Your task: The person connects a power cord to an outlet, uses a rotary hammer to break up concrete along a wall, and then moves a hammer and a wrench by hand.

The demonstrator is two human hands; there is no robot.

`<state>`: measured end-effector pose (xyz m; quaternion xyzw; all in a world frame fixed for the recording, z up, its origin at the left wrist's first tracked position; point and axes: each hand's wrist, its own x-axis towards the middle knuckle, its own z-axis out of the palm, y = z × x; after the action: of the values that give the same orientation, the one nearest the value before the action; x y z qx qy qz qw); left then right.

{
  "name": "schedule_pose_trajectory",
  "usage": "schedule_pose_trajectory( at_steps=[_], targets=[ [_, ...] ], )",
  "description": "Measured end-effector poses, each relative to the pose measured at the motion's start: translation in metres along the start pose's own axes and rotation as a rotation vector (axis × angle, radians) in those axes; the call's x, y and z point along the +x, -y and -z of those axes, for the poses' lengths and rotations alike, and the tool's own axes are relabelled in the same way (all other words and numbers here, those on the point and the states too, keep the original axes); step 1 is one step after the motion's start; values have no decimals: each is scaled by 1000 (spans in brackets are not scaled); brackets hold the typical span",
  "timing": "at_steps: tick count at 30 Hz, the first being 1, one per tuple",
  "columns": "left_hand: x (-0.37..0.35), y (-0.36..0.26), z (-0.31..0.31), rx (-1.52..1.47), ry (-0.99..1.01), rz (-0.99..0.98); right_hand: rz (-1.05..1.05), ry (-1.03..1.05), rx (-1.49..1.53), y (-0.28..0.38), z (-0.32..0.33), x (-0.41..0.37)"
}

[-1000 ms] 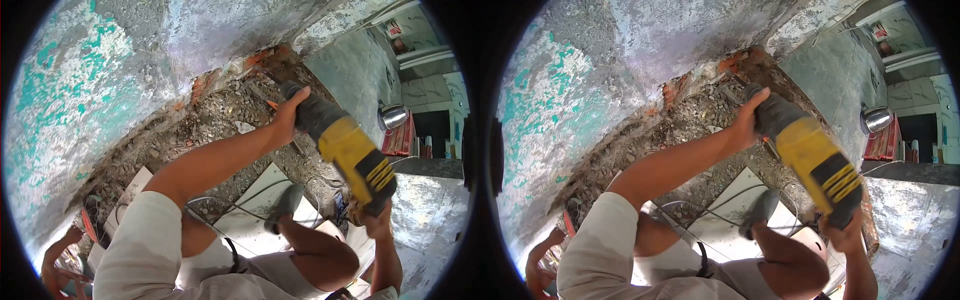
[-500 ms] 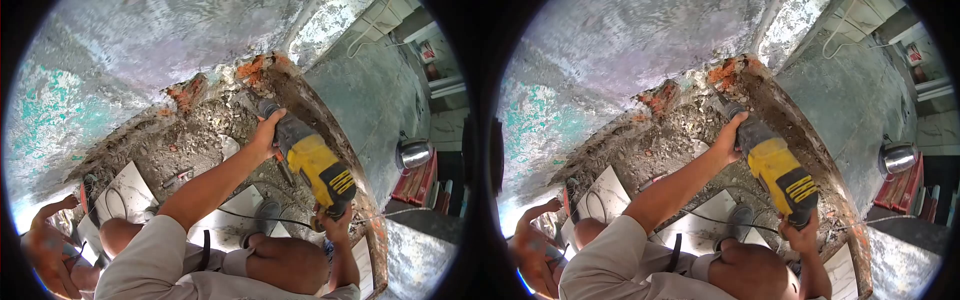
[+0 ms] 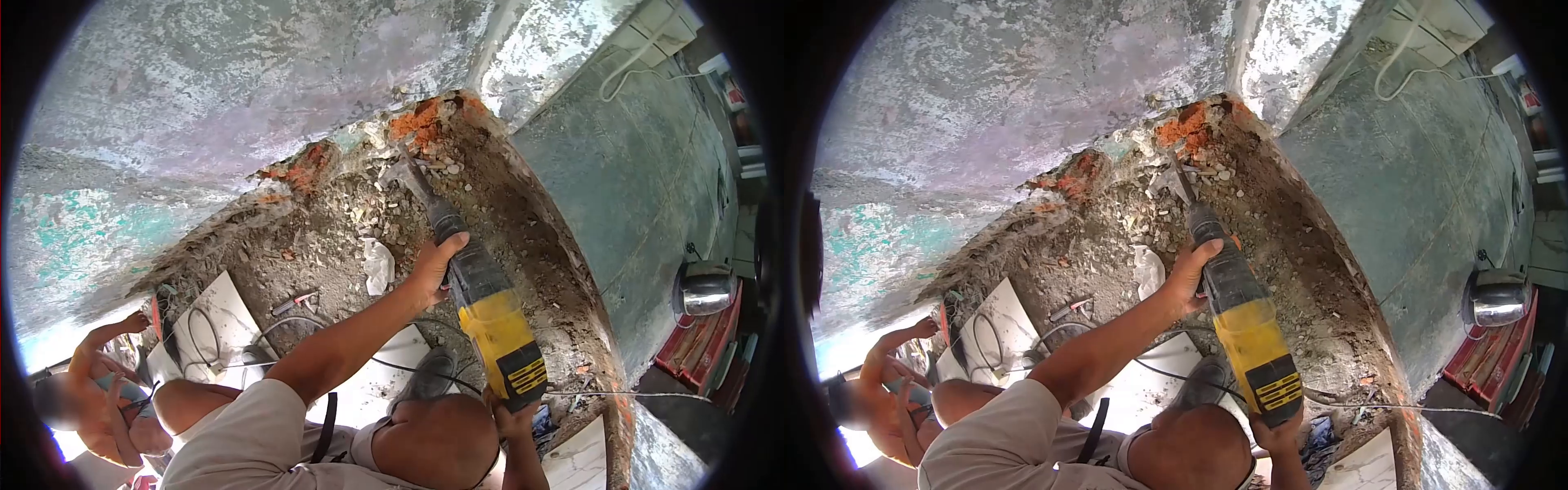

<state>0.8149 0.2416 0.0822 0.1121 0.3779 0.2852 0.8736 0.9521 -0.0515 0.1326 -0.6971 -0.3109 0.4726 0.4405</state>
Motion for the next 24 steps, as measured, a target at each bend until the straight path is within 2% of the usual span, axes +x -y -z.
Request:
schedule_pose_trajectory(
  at_steps=[2,5,8,10,12,15,21,24],
  targets=[
    [0,-1,3,15,-34,-3,-56,10,26,10,-9,4],
    [4,-3,0,44,-52,-27,-129,23,303,48,-29,13],
    [3,-13,-5,67,-121,4,-106,5,251,46,-38,13],
    [1,-18,-8,105,-147,35,-103,-79,152,56,-41,8],
    [4,-19,-10,81,-148,43,-138,-50,263,43,-38,6],
    [3,-25,-16,72,-177,57,-137,-43,335,57,-37,13],
    [2,-31,-19,111,-192,74,-59,-82,203,49,-37,11],
    [4,-36,-26,126,-195,82,-115,-61,224,68,-33,19]
  ],
)
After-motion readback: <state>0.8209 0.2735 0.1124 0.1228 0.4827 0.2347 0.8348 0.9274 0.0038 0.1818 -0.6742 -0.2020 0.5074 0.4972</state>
